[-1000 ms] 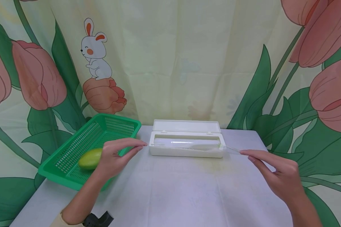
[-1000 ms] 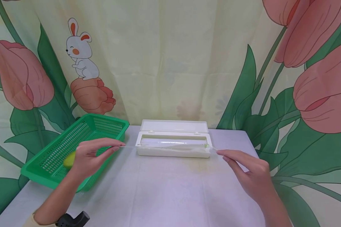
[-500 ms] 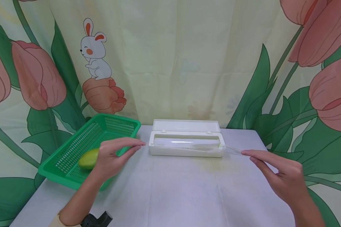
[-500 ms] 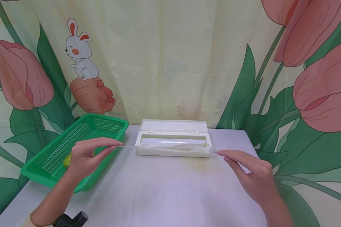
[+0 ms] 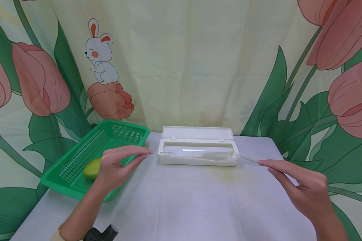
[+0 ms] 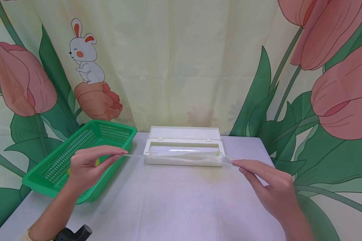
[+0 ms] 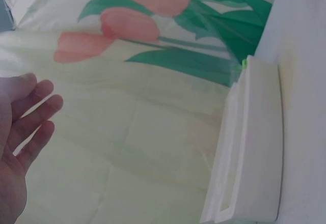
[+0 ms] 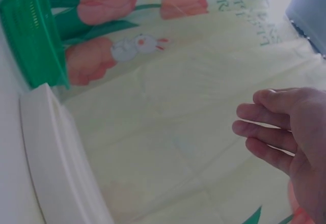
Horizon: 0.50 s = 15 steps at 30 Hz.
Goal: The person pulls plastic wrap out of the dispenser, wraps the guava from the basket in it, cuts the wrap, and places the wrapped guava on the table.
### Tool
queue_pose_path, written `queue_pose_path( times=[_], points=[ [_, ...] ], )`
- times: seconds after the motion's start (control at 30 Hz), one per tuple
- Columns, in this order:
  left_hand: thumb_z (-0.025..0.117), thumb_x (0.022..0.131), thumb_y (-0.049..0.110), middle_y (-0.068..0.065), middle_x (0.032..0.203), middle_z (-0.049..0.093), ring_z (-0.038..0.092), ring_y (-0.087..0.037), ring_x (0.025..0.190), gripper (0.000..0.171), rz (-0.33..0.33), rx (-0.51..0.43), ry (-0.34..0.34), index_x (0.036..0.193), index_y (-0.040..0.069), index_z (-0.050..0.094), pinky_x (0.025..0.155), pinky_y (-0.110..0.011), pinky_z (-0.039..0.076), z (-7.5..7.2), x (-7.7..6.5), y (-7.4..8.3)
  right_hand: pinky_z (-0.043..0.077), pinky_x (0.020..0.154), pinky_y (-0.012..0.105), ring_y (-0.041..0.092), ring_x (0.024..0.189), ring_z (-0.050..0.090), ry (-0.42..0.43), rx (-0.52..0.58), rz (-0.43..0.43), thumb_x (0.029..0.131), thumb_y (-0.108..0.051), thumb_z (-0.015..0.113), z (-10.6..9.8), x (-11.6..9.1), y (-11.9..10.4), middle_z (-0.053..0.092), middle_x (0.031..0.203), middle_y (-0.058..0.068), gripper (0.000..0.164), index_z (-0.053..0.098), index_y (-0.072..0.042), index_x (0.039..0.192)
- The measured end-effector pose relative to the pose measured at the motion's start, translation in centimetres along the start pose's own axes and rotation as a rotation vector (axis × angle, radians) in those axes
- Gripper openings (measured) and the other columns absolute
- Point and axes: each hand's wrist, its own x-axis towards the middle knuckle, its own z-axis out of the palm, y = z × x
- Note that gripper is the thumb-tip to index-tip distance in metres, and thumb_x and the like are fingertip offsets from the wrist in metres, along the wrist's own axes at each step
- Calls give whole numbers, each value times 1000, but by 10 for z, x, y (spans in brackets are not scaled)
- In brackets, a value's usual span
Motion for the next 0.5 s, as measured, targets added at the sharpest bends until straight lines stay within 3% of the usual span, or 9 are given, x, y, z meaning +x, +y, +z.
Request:
queue_pose_path(
  times=[0.5],
  points=[
    [71, 85, 6, -12, 91, 75, 71, -9, 93, 16, 41, -22, 11, 96, -5, 73, 85, -17, 54, -4, 3, 7, 46, 84, 4, -4, 96, 67, 14, 44, -35, 92, -14, 64, -2, 8, -11, 76, 97, 6, 29, 71, 14, 88]
  ],
)
